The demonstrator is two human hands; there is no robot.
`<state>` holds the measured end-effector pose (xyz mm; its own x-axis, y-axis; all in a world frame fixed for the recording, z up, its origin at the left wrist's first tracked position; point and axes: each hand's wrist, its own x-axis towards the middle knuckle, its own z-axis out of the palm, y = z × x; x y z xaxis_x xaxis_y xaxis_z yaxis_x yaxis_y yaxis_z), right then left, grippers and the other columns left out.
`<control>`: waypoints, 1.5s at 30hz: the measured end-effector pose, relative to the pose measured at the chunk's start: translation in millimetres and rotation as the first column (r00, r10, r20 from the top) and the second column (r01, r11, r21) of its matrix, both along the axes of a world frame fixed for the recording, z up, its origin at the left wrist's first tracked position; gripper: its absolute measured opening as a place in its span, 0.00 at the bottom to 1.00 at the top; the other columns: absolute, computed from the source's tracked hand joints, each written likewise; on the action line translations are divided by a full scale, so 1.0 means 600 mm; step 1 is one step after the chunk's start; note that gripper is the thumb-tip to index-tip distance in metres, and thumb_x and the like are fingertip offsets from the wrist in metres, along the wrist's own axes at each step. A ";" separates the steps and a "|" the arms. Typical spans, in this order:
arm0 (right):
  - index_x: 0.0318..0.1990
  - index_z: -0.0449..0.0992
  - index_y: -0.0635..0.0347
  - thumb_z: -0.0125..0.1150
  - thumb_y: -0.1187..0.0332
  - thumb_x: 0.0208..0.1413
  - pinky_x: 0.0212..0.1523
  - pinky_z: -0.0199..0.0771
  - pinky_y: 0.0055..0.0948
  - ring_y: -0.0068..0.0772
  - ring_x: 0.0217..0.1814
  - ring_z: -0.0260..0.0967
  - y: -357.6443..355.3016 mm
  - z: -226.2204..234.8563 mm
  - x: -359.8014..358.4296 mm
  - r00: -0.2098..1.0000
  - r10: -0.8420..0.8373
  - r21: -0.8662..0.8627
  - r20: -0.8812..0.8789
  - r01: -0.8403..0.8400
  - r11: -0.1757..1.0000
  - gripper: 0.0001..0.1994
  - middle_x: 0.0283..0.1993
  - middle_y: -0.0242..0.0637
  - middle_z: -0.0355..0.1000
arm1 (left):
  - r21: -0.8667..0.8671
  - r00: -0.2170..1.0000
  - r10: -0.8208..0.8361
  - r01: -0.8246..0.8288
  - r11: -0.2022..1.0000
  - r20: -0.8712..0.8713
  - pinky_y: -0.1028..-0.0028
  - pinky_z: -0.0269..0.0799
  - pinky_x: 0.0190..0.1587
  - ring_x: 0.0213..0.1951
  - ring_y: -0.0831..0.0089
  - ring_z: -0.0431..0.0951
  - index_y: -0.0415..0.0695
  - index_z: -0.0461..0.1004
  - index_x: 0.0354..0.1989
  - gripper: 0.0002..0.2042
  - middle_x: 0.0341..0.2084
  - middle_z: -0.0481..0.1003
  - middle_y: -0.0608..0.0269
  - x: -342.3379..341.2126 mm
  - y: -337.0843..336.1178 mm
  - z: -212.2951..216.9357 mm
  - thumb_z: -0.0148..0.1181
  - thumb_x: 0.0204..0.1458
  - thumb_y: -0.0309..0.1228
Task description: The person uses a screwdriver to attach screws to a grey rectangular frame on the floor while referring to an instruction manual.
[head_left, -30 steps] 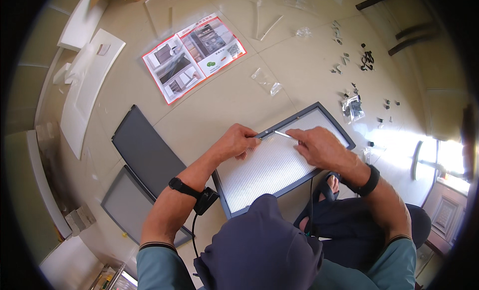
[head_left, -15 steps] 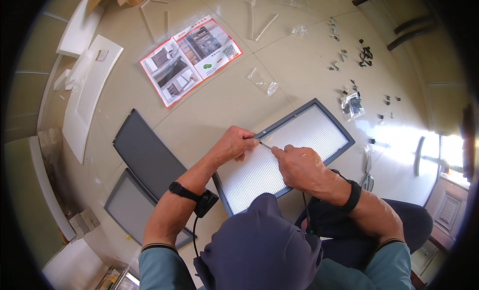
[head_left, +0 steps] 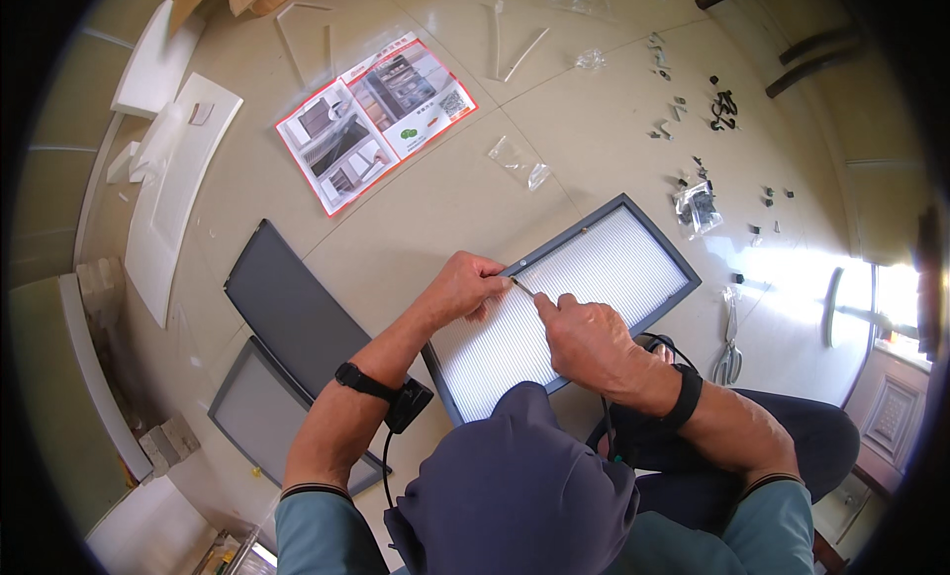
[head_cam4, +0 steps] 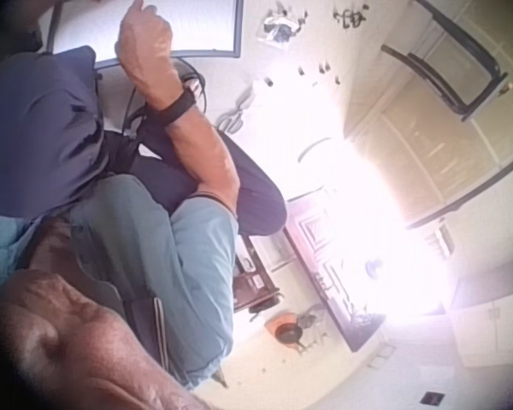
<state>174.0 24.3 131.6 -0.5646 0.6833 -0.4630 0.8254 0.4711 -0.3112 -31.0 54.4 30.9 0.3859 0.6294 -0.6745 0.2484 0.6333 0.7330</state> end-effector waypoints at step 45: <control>0.42 0.73 0.67 0.54 0.71 0.60 0.10 0.50 0.19 0.15 0.14 0.53 0.012 -0.054 0.059 -0.075 -0.943 -0.940 0.324 0.090 -0.330 0.08 0.27 0.35 0.69 | 0.518 0.975 0.080 0.039 0.854 -0.206 0.72 0.63 0.22 0.16 0.78 0.66 0.34 0.75 0.29 0.09 0.13 0.65 0.60 0.060 -0.040 -0.019 0.57 0.56 0.28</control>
<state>209.3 31.6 99.1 -0.3560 0.3260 -0.8758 -0.3288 -0.9210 -0.2092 5.0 30.6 19.6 0.2546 0.9149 -0.3131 0.4262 0.1844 0.8856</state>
